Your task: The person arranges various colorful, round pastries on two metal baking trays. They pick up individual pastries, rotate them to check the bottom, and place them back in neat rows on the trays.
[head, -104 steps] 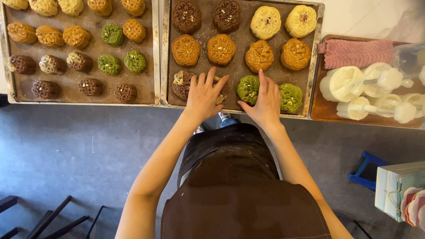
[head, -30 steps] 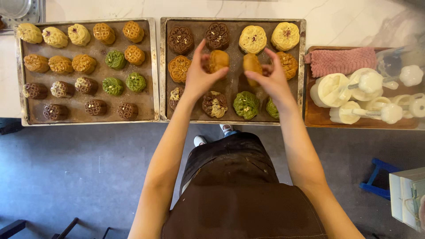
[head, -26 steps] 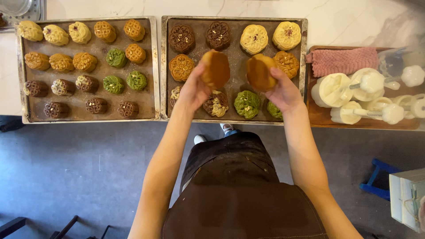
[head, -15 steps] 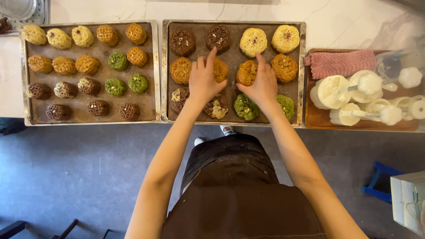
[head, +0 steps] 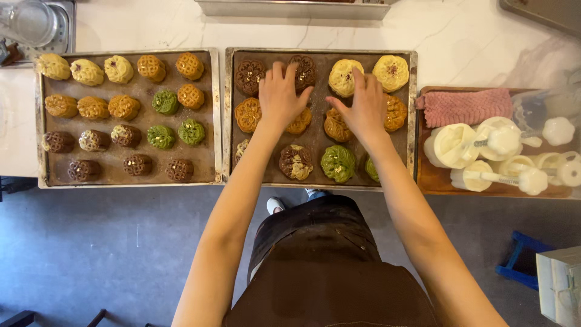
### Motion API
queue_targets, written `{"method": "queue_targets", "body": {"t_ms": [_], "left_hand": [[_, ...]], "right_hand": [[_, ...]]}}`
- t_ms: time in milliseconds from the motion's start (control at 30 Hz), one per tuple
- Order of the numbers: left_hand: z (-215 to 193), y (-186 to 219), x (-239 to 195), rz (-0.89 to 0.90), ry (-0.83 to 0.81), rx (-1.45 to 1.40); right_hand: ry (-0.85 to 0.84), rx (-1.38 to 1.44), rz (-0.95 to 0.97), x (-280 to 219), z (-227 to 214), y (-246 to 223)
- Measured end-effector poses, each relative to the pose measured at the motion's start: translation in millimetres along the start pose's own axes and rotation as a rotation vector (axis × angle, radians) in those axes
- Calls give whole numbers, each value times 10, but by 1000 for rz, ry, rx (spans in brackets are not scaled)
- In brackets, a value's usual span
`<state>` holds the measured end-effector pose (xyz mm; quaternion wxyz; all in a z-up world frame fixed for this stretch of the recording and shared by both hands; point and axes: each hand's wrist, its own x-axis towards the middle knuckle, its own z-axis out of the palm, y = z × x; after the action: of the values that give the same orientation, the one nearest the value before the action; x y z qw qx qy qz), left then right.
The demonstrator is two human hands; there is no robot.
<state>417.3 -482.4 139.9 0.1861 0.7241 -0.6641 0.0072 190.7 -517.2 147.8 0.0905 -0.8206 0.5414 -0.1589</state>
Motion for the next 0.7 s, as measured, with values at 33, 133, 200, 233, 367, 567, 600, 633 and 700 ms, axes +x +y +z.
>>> {"method": "queue_targets", "body": {"t_ms": [33, 133, 200, 233, 367, 567, 600, 633, 700], "left_hand": [[12, 0, 115, 29, 90, 18], [53, 56, 423, 109, 65, 141], [42, 95, 521, 24, -209, 138], [25, 107, 558, -23, -344, 136], [-92, 33, 583, -78, -354, -62], [-315, -116, 383, -388, -363, -1348], [-346, -124, 283, -471, -427, -1684], [-370, -123, 182, -555, -490, -2021], [-399, -80, -68, -430, -507, -2336]], "right_hand": [[12, -3, -15, 123, 17, -3], [-39, 6, 4, 377, 77, -29], [-168, 42, 97, 511, 85, -68], [-195, 63, 129, 549, 75, -81], [-238, 157, 204, 625, -21, -87], [-333, 1238, 331, 585, -333, 173], [-390, 1566, 328, 539, -369, 231], [-422, 1819, 327, 466, -363, 250], [-482, 2326, 318, 272, -298, 246]]}}
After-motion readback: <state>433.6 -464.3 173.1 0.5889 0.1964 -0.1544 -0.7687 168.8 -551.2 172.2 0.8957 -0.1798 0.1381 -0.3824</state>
